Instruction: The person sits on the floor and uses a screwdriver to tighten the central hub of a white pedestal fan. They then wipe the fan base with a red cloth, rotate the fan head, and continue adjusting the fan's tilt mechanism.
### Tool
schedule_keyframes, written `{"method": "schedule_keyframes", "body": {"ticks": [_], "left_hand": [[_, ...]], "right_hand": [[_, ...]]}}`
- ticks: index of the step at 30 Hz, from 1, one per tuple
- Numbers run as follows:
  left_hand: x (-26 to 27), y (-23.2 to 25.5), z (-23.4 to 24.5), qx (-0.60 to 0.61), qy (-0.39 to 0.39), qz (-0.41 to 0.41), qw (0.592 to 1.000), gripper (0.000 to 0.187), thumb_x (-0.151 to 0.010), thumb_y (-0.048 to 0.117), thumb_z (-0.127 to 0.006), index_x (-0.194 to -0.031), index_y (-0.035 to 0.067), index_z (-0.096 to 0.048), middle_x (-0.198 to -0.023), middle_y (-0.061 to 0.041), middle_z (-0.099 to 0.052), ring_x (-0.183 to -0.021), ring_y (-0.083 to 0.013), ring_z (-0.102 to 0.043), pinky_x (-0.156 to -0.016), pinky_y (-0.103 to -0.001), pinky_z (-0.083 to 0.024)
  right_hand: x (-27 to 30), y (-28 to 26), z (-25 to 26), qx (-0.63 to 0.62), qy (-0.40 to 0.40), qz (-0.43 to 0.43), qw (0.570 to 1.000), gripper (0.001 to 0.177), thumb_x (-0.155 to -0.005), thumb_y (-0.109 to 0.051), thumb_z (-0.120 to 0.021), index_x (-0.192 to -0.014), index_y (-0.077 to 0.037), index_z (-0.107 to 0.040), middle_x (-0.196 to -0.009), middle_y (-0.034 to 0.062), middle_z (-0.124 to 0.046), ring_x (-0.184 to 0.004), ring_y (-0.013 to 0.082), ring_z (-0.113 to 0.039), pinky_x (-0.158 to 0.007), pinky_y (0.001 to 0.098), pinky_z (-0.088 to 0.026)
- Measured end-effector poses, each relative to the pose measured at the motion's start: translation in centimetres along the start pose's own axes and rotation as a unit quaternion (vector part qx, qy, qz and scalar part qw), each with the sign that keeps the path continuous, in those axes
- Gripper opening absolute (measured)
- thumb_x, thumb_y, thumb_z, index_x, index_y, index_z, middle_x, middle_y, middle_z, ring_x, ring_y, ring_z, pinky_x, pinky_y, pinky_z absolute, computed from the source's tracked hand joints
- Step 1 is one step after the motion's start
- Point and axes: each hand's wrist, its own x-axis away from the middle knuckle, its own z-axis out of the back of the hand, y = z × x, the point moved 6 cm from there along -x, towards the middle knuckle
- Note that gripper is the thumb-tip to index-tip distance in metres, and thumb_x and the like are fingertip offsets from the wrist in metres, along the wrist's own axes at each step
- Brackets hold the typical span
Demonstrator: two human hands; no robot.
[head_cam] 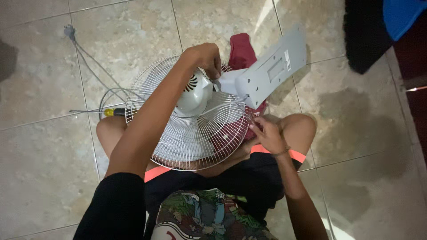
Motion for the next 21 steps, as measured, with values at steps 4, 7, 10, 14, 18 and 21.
{"method": "schedule_keyframes", "body": {"ticks": [4,7,10,14,18,21], "left_hand": [[0.2,-0.3,-0.2,0.054,-0.04,0.01,0.998,0.037,-0.067,0.012,-0.087,-0.103,0.011,-0.082,-0.096,-0.007,-0.081,-0.083,-0.0176,-0.078,-0.073,-0.033,-0.06],[0.3,-1.0,0.0,0.003,-0.04,0.037,0.999,0.044,-0.069,0.013,-0.087,-0.112,0.012,-0.081,-0.094,-0.01,-0.079,-0.083,-0.0235,-0.077,-0.073,-0.038,-0.06],[0.7,-1.0,-0.2,0.199,-0.037,0.099,0.974,0.075,-0.086,0.058,-0.07,-0.133,-0.001,-0.069,-0.114,-0.024,-0.082,-0.097,-0.0305,-0.083,-0.081,-0.035,-0.066],[0.3,2.8,-0.9,0.283,-0.08,0.115,0.949,0.128,-0.071,0.097,-0.032,-0.163,0.008,-0.028,-0.163,-0.025,-0.028,-0.133,-0.0547,-0.046,-0.096,-0.061,-0.053],[1.1,6.0,-1.1,0.219,-0.147,0.139,0.955,0.142,-0.062,0.102,-0.043,-0.167,0.01,-0.018,-0.168,-0.031,-0.014,-0.15,-0.0577,-0.022,-0.112,-0.069,-0.035],[1.5,7.6,-0.4,0.204,-0.127,0.118,0.964,0.136,-0.058,0.103,-0.039,-0.168,0.024,-0.022,-0.17,-0.026,-0.01,-0.15,-0.0587,-0.016,-0.107,-0.079,-0.033]], "right_hand": [[-0.2,0.7,-0.7,-0.017,0.053,-0.042,0.998,0.028,-0.09,-0.018,-0.077,-0.105,0.001,-0.064,-0.084,0.0174,-0.07,-0.075,0.0271,-0.067,-0.07,0.0382,-0.053],[-0.3,1.1,-1.3,-0.045,0.04,-0.062,0.996,0.025,-0.091,-0.018,-0.075,-0.105,0.0,-0.064,-0.082,0.0137,-0.071,-0.074,0.0201,-0.068,-0.068,0.0353,-0.054],[-0.3,0.4,-1.2,-0.076,0.068,0.0,0.995,0.025,-0.091,-0.016,-0.074,-0.107,0.001,-0.064,-0.089,0.0123,-0.073,-0.08,0.0179,-0.069,-0.071,0.0342,-0.055],[-0.4,0.7,-0.9,-0.004,0.058,-0.048,0.997,0.024,-0.092,-0.017,-0.073,-0.108,-0.001,-0.067,-0.086,0.0131,-0.072,-0.076,0.0195,-0.07,-0.069,0.0356,-0.054],[-0.3,-0.8,0.1,0.017,0.069,-0.071,0.995,0.025,-0.094,-0.016,-0.072,-0.113,-0.001,-0.068,-0.091,0.0168,-0.073,-0.078,0.0304,-0.065,-0.07,0.0403,-0.052],[-0.1,-3.1,1.7,0.033,0.119,0.068,0.99,0.025,-0.095,-0.017,-0.073,-0.112,0.0,-0.067,-0.1,0.0176,-0.072,-0.087,0.0261,-0.068,-0.074,0.0384,-0.053]]}}
